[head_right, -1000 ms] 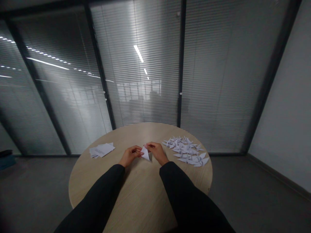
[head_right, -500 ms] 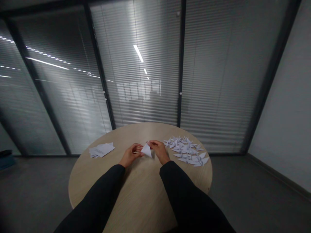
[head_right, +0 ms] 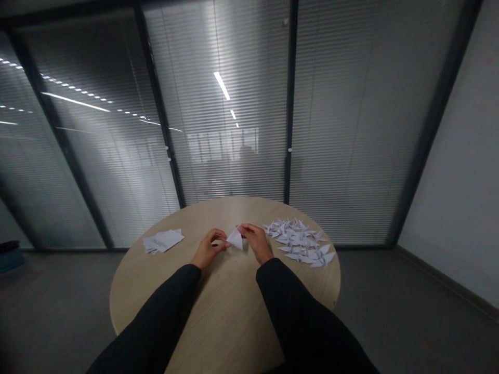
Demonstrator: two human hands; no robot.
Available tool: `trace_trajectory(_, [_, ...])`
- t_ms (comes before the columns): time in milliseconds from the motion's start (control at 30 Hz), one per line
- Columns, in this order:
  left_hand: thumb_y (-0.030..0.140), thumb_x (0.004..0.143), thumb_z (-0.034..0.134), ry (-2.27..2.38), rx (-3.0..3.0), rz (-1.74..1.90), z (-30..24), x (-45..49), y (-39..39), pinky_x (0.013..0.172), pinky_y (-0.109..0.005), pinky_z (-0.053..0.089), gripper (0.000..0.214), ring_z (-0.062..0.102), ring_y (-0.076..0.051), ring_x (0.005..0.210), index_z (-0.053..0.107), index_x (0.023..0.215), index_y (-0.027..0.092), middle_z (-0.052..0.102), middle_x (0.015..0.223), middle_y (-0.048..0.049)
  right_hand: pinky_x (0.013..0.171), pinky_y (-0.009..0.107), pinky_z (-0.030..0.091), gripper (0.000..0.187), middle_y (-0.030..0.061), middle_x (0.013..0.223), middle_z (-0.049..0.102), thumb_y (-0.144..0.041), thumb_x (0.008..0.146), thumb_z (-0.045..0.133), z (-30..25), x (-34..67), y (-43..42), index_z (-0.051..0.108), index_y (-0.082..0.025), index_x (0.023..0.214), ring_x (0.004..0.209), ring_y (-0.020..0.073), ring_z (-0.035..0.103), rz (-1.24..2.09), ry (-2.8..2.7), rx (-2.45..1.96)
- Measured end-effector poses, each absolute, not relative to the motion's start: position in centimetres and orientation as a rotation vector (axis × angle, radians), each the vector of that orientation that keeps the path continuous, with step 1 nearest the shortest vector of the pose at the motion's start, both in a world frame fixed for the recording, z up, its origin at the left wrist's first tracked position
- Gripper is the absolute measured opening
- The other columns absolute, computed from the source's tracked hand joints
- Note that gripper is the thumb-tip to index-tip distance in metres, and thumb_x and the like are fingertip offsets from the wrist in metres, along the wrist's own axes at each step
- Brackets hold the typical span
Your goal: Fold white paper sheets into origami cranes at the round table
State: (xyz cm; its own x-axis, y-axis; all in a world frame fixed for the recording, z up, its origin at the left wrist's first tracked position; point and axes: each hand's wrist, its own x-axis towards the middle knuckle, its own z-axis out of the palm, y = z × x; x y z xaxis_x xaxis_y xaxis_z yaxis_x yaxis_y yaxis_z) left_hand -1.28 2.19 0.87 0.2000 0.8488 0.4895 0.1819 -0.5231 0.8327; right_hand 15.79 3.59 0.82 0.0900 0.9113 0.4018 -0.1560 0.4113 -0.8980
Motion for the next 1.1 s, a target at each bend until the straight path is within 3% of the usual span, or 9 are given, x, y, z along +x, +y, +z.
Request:
trace_trajectory(633, [0.028, 0.065, 0.067, 1.021, 1.868, 1.486, 0.75, -1.31, 2.34, 0.05, -0.022, 0.05, 0.016, 0.056, -0.014, 0.07, 0.061, 0.071, 0.015, 0.053, 0.08, -0.0041, 0.073, 0.033, 0.048, 0.033, 0.0071, 0.083, 0.07, -0.044, 0.058, 0.072, 1.38, 15.35, 2.96, 0.071, -0.016, 0.076, 0.077, 0.0198, 0.062, 0.905, -1.233, -0.794])
trace_trajectory(1100, [0.032, 0.073, 0.06, 1.089, 2.065, 1.403, 0.57, -1.36, 2.41, 0.056, -0.023, 0.046, 0.015, 0.056, -0.013, 0.065, 0.06, 0.075, 0.017, 0.059, 0.08, -0.0036, 0.078, 0.035, 0.047, 0.032, 0.0076, 0.086, 0.071, -0.045, 0.059, 0.071, 1.75, 15.07, 2.62, 0.072, -0.018, 0.076, 0.081, 0.0224, 0.063, 0.813, -1.268, -0.831])
